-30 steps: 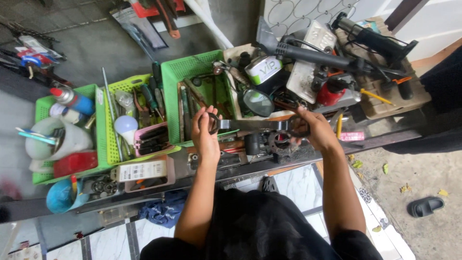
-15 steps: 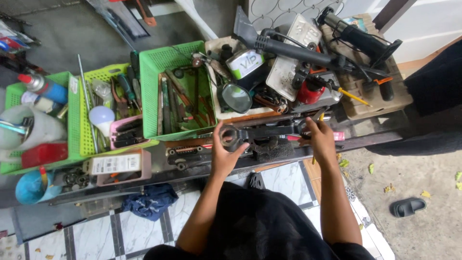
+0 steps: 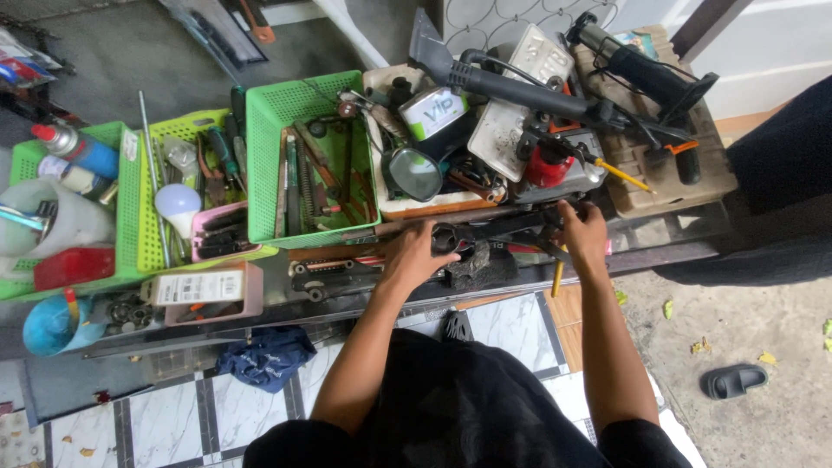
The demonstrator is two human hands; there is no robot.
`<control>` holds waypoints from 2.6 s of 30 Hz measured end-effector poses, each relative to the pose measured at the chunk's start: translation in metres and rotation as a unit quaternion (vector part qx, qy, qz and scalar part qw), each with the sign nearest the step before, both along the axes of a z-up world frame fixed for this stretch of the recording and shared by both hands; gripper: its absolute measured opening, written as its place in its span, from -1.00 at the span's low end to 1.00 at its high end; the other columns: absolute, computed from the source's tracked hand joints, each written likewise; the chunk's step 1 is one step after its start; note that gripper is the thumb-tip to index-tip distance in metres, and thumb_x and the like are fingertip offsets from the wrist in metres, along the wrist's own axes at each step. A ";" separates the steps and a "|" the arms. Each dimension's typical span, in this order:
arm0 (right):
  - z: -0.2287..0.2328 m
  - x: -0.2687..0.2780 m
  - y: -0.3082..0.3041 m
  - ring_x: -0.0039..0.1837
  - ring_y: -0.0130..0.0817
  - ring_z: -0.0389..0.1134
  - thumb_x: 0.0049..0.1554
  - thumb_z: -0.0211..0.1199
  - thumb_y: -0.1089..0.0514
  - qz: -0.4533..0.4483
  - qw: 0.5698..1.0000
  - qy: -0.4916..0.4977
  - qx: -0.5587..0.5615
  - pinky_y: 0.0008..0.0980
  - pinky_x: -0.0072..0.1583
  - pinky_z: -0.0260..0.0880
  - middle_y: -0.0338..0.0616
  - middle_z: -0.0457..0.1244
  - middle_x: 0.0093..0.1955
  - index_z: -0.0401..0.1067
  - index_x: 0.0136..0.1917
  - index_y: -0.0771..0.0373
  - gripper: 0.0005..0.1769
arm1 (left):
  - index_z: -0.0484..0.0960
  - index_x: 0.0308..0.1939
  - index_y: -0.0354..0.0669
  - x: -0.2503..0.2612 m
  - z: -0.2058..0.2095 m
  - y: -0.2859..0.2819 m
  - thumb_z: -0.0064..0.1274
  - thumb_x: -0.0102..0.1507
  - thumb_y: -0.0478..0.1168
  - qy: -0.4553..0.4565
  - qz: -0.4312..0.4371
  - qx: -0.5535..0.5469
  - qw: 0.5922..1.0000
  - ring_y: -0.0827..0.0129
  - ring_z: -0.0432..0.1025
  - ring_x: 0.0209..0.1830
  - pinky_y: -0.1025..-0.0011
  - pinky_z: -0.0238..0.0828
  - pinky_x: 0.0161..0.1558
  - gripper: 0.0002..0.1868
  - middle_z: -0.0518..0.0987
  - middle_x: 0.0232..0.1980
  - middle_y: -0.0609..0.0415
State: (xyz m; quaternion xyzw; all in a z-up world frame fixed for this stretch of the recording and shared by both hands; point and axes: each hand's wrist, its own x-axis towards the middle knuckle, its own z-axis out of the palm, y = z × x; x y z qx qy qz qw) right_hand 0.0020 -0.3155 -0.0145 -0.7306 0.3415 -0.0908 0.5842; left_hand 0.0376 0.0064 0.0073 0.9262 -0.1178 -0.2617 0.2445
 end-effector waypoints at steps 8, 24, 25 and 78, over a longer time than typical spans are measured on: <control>-0.035 -0.002 -0.010 0.34 0.18 0.23 0.20 0.40 -0.12 0.059 0.961 0.016 -0.270 -0.05 0.35 0.25 0.30 0.14 0.33 0.23 0.40 0.55 -0.20 | 0.26 0.41 -0.19 0.006 -0.020 -0.010 0.38 0.07 0.20 -0.036 -0.035 0.034 0.998 0.31 0.48 -0.42 0.33 0.48 -0.38 0.00 0.60 -0.20 -0.10; 0.058 -0.025 0.044 0.09 0.15 0.41 0.24 0.24 -0.04 0.101 0.946 0.122 -0.284 -0.03 0.04 0.54 0.28 -0.07 0.58 0.04 0.54 0.42 -0.21 | 0.29 0.39 -0.06 -0.014 -0.029 0.011 0.36 -0.07 0.41 -0.322 -0.037 -0.019 0.946 -0.08 0.49 0.11 -0.03 0.47 -0.06 0.12 0.58 0.13 -0.29; 0.060 -0.028 0.050 0.09 0.15 0.41 0.24 0.24 -0.04 0.101 0.946 0.122 -0.284 -0.03 0.04 0.54 0.28 -0.07 0.58 0.04 0.54 0.42 -0.21 | 0.29 0.39 -0.06 -0.015 -0.029 0.014 0.36 -0.07 0.41 -0.322 -0.036 -0.019 0.946 -0.08 0.49 0.11 -0.03 0.47 -0.06 0.12 0.58 0.13 -0.29; -0.058 0.214 0.465 0.41 0.16 0.29 0.24 0.09 -0.32 0.596 0.686 0.190 -0.373 -0.03 0.31 0.38 0.40 0.15 0.44 0.36 0.36 0.46 -0.20 | 0.69 -0.04 -0.22 0.086 -0.026 0.300 0.15 0.29 -0.16 -0.446 0.127 -0.057 0.884 0.08 0.41 0.21 0.01 0.19 0.39 -0.76 0.59 0.08 -0.05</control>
